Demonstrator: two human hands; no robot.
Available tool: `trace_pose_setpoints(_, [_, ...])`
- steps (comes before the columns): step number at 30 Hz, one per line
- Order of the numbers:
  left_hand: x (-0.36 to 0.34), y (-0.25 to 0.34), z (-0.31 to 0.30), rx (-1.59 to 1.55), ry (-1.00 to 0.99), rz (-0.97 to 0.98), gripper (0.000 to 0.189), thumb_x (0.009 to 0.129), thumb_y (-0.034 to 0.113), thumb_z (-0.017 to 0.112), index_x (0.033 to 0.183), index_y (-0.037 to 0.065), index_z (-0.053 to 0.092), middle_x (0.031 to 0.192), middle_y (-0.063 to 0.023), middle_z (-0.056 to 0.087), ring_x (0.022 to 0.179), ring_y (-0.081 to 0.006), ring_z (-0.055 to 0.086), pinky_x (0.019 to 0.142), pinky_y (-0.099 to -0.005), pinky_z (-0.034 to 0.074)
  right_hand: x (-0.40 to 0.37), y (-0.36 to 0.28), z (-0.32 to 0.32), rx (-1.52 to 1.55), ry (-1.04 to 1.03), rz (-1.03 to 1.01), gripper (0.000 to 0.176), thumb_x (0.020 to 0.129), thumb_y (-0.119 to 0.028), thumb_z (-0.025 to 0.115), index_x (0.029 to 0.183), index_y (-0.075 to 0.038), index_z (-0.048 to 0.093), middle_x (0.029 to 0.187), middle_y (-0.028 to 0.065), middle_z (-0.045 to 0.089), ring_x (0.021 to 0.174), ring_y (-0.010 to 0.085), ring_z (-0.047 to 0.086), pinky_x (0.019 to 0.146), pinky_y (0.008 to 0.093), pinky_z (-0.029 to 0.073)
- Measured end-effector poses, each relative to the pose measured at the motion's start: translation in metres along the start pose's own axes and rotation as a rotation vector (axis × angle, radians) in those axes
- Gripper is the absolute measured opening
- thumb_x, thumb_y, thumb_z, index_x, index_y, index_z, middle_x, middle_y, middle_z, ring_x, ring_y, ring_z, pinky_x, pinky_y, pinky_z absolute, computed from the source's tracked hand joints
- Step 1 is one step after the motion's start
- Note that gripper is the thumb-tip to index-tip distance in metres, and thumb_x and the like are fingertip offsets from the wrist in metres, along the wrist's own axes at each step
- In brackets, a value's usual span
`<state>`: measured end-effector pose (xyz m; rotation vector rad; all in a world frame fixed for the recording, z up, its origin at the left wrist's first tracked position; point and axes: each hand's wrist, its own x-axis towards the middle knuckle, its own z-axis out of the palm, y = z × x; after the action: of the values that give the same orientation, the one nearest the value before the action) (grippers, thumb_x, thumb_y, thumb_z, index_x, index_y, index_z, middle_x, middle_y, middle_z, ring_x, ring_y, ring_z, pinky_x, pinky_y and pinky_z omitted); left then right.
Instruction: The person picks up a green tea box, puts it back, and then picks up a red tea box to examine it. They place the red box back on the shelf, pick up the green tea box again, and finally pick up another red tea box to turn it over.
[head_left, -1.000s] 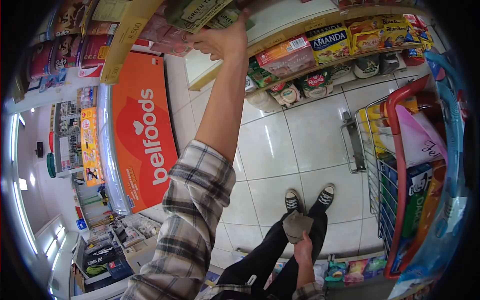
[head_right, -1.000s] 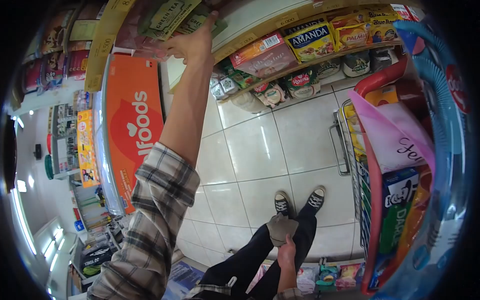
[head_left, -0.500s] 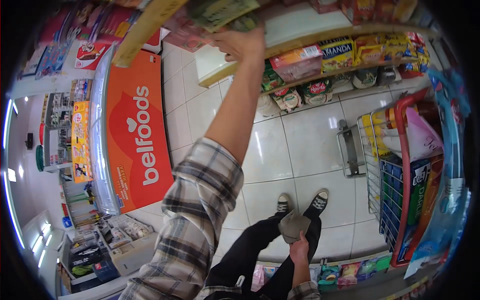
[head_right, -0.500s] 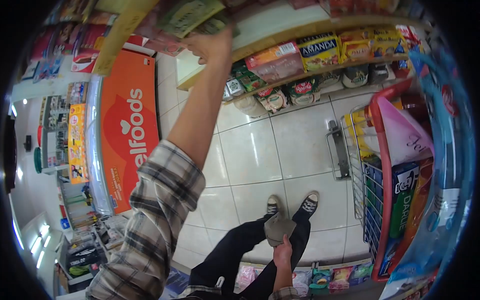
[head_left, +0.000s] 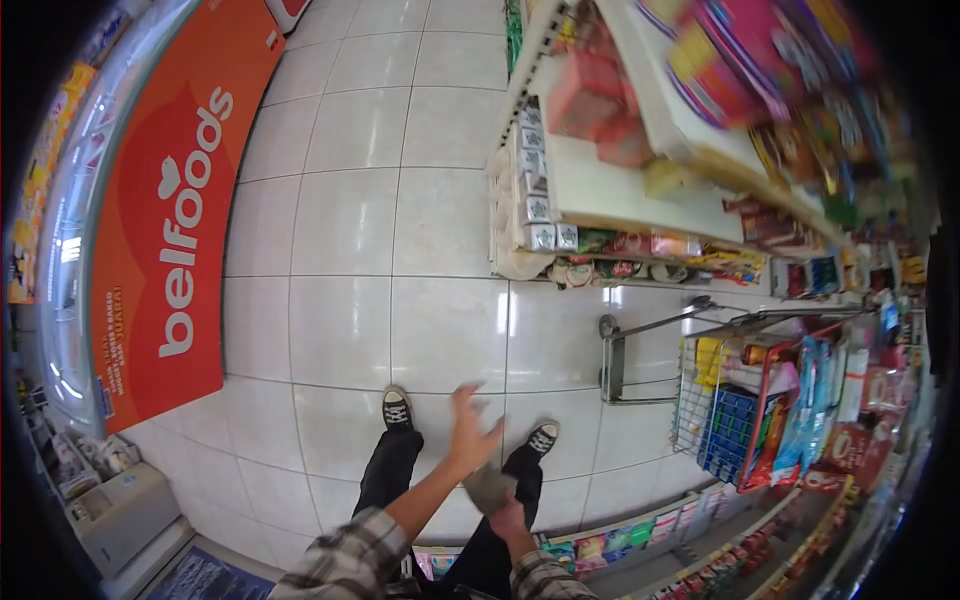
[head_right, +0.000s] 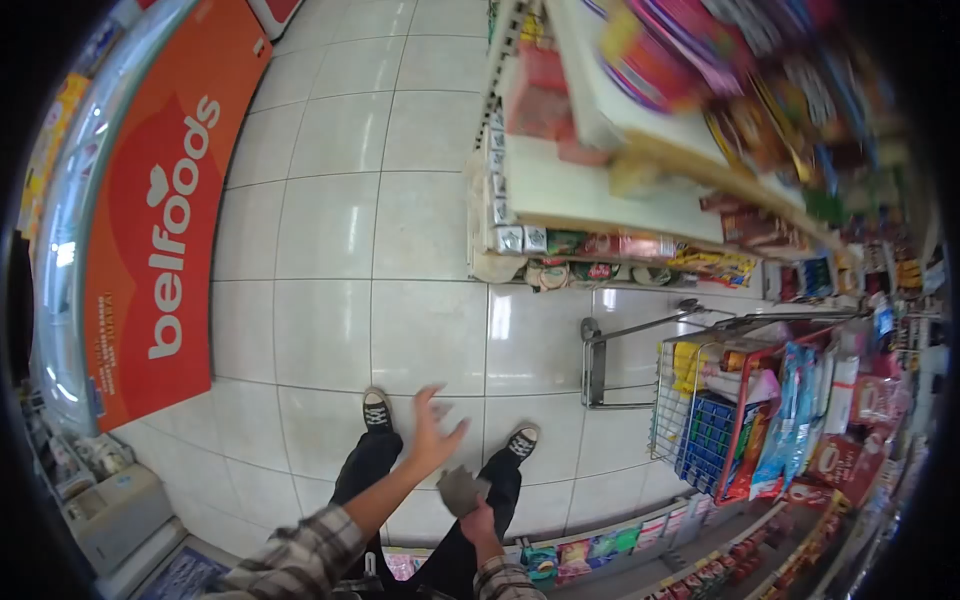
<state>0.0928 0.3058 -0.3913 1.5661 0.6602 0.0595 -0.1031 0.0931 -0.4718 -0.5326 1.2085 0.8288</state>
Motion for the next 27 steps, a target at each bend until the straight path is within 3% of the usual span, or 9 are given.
trace_pose_setpoints(2, [-0.047,-0.062,-0.086,0.286,0.097,-0.085,0.066,0.067,0.007,0.076,0.123,0.001,0.042,0.119,-0.0167,0.043,0.106,-0.0294,0.047,0.078,-0.0331,0.05,-0.015,0.024,0.015,-0.067,0.077,0.053,0.051,0.096,-0.035,0.042,0.137,-0.005,0.038,0.14,0.0103,0.043,0.131,0.0263,0.037,0.11,0.0416,0.026])
trace_pose_setpoints(5, [-0.085,-0.119,-0.212,0.378,0.16,-0.443,0.057,0.07,0.013,0.076,0.116,-0.001,0.047,0.108,-0.0178,0.05,0.102,-0.0318,0.048,0.091,-0.0395,0.041,-0.029,0.049,0.043,-0.237,0.083,0.113,0.051,0.096,-0.036,0.043,0.136,-0.004,0.039,0.139,0.0106,0.044,0.13,0.0274,0.038,0.109,0.0425,0.027])
trace_pose_setpoints(7, [-0.107,-0.153,-0.299,0.569,0.166,-0.388,0.047,0.075,0.017,0.071,0.112,0.0,0.048,0.106,-0.0179,0.051,0.098,-0.0317,0.05,0.088,-0.0402,0.042,-0.032,0.056,0.073,-0.233,0.165,0.161,0.051,0.095,-0.033,0.047,0.135,-0.004,0.039,0.138,0.0116,0.045,0.128,0.0284,0.041,0.108,0.0431,0.03])
trace_pose_setpoints(9, [-0.118,-0.158,-0.361,0.633,0.276,-0.608,0.044,0.076,0.019,0.069,0.11,0.001,0.048,0.105,-0.0189,0.051,0.097,-0.032,0.051,0.086,-0.0414,0.042,-0.023,0.056,0.092,-0.198,0.309,0.249,0.051,0.094,-0.032,0.049,0.135,-0.003,0.04,0.137,0.012,0.046,0.127,0.0288,0.042,0.107,0.0437,0.031])
trace_pose_setpoints(11, [-0.131,-0.162,-0.4,0.647,0.382,-0.684,0.042,0.077,0.018,0.068,0.11,0.001,0.048,0.104,-0.0208,0.051,0.095,-0.0335,0.051,0.085,-0.0421,0.042,-0.016,0.056,0.098,-0.159,0.246,0.243,0.053,0.092,-0.032,0.053,0.135,-0.004,0.04,0.136,0.0114,0.047,0.126,0.0291,0.043,0.106,0.0448,0.033])
trace_pose_setpoints(15, [-0.152,-0.176,-0.421,0.695,0.332,-0.794,0.045,0.075,0.021,0.07,0.11,0.002,0.047,0.102,-0.0245,0.051,0.094,-0.036,0.051,0.085,-0.0438,0.042,-0.02,0.042,0.14,-0.229,0.182,0.092,0.052,0.093,-0.033,0.051,0.136,-0.005,0.039,0.138,0.0103,0.046,0.127,0.0275,0.043,0.106,0.0442,0.032])
trace_pose_setpoints(19, [-0.147,-0.184,-0.395,0.645,0.315,-0.825,0.049,0.075,0.022,0.072,0.113,0.002,0.047,0.105,-0.0265,0.049,0.097,-0.0377,0.05,0.087,-0.045,0.041,-0.039,0.028,0.167,-0.309,0.125,-0.001,0.051,0.095,-0.034,0.047,0.137,-0.006,0.038,0.139,0.0099,0.045,0.128,0.0257,0.042,0.107,0.043,0.031])
trace_pose_setpoints(23, [-0.11,-0.168,-0.344,0.552,0.217,-0.701,0.049,0.075,0.021,0.072,0.113,0.002,0.048,0.109,-0.0267,0.047,0.102,-0.039,0.05,0.091,-0.0451,0.04,-0.051,0.008,0.15,-0.215,0.143,-0.035,0.05,0.096,-0.034,0.044,0.136,-0.006,0.038,0.139,0.0101,0.044,0.13,0.0253,0.039,0.108,0.0417,0.028])
trace_pose_setpoints(27, [-0.062,-0.131,-0.304,0.481,0.146,-0.582,0.049,0.077,0.023,0.072,0.115,0.002,0.048,0.111,-0.0244,0.047,0.102,-0.0354,0.05,0.08,-0.0384,0.048,-0.074,-0.008,0.119,-0.126,0.174,-0.139,0.048,0.096,-0.033,0.043,0.136,-0.007,0.04,0.138,0.0103,0.045,0.129,0.0261,0.039,0.11,0.0437,0.025])
